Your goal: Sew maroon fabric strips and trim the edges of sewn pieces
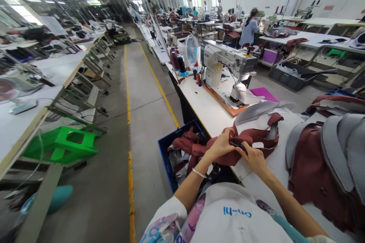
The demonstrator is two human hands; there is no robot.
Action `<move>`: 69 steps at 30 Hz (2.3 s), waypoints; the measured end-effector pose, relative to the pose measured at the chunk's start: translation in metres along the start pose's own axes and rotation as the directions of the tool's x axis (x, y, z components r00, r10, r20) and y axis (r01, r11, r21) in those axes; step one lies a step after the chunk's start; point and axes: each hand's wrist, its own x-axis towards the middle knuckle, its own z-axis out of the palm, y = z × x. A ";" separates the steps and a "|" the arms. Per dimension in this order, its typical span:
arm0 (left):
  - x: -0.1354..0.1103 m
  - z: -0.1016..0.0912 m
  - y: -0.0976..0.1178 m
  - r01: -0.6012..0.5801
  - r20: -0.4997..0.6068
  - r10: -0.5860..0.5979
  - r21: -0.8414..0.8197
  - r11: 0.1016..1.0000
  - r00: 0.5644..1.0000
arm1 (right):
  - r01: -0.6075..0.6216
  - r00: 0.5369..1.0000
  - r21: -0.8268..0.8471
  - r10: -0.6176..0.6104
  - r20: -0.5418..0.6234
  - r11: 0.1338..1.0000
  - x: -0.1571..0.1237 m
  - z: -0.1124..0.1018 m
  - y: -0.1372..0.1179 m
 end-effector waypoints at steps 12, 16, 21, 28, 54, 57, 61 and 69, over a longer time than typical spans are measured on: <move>0.001 0.001 0.006 0.006 0.033 -0.005 -0.032 0.999 0.999 | 0.054 0.996 -0.050 -0.057 -0.065 0.997 -0.005 -0.007 0.004; 0.000 0.002 0.012 0.009 0.044 -0.009 -0.008 1.000 0.999 | 0.048 0.995 -0.048 -0.053 -0.087 0.998 -0.006 -0.007 0.004; 0.000 0.001 0.013 0.026 0.042 -0.026 0.003 1.000 0.999 | 0.076 0.987 -0.051 -0.082 -0.136 0.996 -0.006 -0.006 0.005; 0.000 0.002 0.012 -0.004 0.065 0.006 -0.017 1.000 0.998 | 0.142 0.974 -0.098 -0.157 -0.163 0.985 0.000 -0.007 0.005; -0.001 -0.006 0.017 -0.023 0.097 0.024 -0.011 1.000 0.995 | 0.215 0.966 -0.069 -0.223 -0.134 0.974 0.005 -0.004 0.012; -0.002 -0.007 0.020 -0.018 0.111 0.015 0.019 1.000 0.994 | 0.216 0.969 -0.047 -0.220 -0.115 0.975 0.006 -0.005 0.013; -0.006 -0.011 0.021 -0.012 0.101 0.011 0.008 1.000 0.995 | 0.110 0.969 0.082 -0.089 -0.231 0.991 0.005 -0.012 0.017; -0.009 -0.025 0.024 -0.083 0.059 0.087 -0.073 0.994 0.994 | -0.046 0.994 0.637 0.096 -0.044 0.769 0.021 -0.028 0.013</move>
